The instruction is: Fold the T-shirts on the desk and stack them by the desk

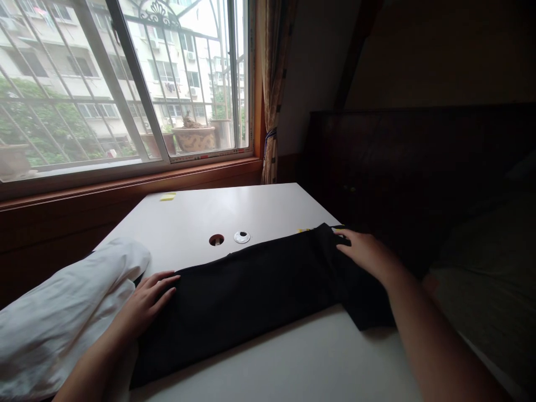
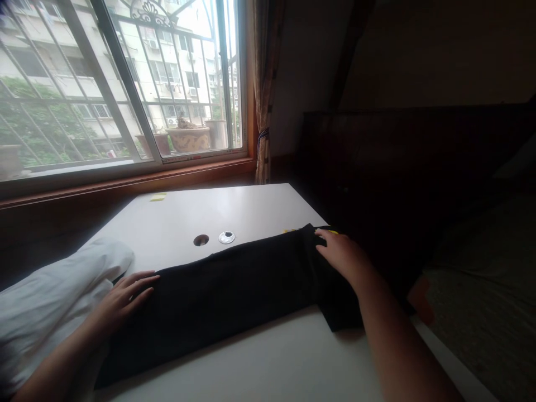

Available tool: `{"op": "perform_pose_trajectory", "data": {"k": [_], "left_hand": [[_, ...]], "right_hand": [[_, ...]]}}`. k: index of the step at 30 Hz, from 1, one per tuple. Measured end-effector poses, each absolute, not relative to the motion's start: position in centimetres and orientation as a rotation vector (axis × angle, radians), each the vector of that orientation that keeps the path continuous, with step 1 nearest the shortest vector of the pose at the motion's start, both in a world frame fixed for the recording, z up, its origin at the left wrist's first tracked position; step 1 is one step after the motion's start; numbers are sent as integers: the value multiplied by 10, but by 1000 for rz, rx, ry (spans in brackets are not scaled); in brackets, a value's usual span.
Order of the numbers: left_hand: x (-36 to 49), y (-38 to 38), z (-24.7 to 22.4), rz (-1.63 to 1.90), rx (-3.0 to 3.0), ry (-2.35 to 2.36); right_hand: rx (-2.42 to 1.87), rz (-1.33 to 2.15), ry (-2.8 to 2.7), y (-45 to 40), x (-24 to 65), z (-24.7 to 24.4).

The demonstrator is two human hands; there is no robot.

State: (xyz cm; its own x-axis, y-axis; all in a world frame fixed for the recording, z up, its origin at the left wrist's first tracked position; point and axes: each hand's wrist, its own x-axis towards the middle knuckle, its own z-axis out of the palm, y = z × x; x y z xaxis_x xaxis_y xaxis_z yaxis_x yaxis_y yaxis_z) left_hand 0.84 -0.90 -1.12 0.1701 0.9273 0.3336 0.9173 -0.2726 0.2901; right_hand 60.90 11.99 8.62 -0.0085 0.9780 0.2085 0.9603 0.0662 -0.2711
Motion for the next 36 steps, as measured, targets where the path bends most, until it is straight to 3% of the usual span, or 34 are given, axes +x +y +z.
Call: {"op": "perform_pose_trajectory", "data": {"k": [7,10,13,17,26,31,36], "left_hand": [[6,-10,-6,776,2315,1810],[3,-10,-6,780,2297,1777],[0,-12,-4,801,2274,1767],[1,-15,2,791,2265,1740],[16,-19,21,804,1991,1807],[34,-27,33,709,1791,1637],[59,-30,34,715,2003,1589]], "right_hand": [[-1713,-276,-2294,66,444,149],[-1306,-67,-2426,27,382,151],[-820,423,-2596,-5,348,144],[-753,730,-2532,-8,353,127],[-1146,471,-2736,32,418,31],[-1204,379,-2698,57,460,14],[-1201,230,-2549,72,488,9]]}}
